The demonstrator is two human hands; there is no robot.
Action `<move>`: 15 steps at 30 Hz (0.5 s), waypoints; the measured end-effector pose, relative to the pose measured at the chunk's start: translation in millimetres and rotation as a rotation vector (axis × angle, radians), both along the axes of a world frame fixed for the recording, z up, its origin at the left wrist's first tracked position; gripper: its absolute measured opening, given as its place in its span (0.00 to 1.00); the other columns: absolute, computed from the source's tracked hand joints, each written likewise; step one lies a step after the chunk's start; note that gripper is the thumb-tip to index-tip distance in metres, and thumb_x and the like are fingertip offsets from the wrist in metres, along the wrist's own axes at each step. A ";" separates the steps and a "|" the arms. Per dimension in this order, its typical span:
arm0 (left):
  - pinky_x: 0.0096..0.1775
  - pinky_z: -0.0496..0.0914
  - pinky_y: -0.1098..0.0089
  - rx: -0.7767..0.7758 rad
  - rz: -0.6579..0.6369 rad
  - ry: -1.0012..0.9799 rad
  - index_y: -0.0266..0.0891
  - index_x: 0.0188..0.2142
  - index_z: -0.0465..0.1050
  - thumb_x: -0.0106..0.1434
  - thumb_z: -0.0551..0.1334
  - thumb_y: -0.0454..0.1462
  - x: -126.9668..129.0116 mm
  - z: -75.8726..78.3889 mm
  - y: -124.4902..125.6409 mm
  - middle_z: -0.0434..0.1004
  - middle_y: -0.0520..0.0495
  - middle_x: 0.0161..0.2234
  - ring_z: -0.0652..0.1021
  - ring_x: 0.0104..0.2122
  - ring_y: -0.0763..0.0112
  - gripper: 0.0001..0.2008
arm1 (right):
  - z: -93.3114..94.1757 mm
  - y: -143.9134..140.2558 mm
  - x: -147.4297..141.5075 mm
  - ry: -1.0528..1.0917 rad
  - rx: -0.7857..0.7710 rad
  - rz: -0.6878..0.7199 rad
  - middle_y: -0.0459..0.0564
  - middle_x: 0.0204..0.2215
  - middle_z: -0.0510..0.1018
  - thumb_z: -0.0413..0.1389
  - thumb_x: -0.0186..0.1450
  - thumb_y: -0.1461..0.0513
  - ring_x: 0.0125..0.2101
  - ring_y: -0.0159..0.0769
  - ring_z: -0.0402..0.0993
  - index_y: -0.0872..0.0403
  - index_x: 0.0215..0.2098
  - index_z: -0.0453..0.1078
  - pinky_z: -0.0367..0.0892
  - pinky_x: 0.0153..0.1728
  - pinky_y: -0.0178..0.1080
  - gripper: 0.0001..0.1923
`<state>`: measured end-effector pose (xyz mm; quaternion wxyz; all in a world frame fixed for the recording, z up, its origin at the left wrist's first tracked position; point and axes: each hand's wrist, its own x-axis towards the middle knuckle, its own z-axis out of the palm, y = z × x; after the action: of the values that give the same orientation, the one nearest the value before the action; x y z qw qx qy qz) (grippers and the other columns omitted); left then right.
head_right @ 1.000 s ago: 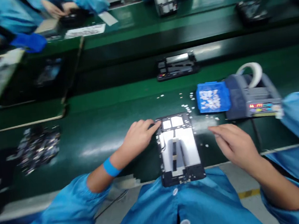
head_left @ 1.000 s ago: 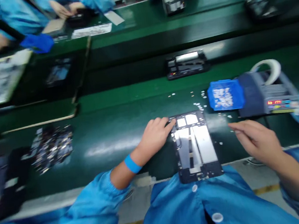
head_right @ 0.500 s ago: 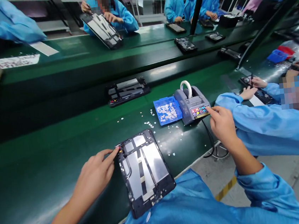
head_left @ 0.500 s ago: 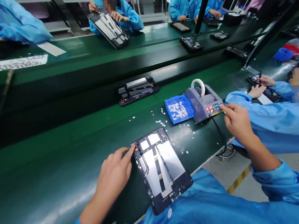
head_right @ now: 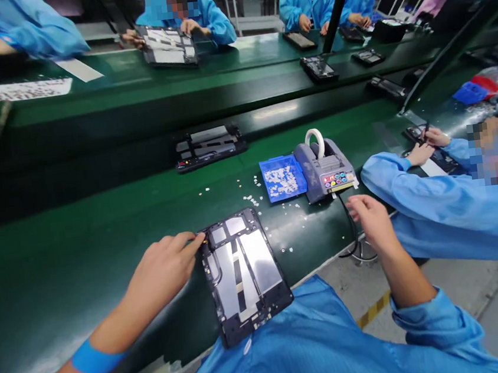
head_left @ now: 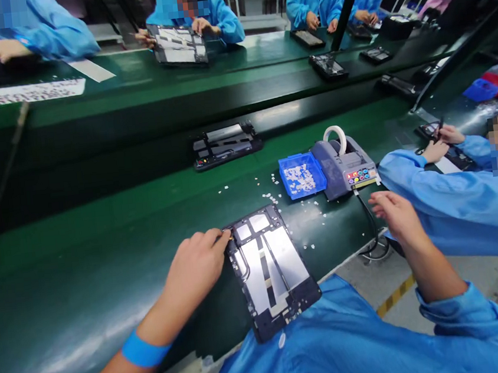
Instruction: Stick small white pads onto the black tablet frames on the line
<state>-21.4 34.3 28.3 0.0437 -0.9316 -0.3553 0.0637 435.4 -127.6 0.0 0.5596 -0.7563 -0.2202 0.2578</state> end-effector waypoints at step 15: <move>0.46 0.73 0.61 -0.200 0.222 -0.734 0.41 0.52 0.82 0.73 0.56 0.36 -14.8 0.5 -34.7 0.82 0.42 0.44 0.80 0.43 0.60 0.17 | -13.1 28.9 -86.3 0.423 0.037 0.183 0.46 0.25 0.78 0.76 0.49 0.48 0.22 0.27 0.68 0.54 0.30 0.75 0.64 0.22 0.30 0.23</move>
<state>-36.2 -0.4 28.8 -0.1841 -0.8481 -0.4378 -0.2349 349.1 -98.7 -13.1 0.5814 -0.6519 -0.1703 0.4561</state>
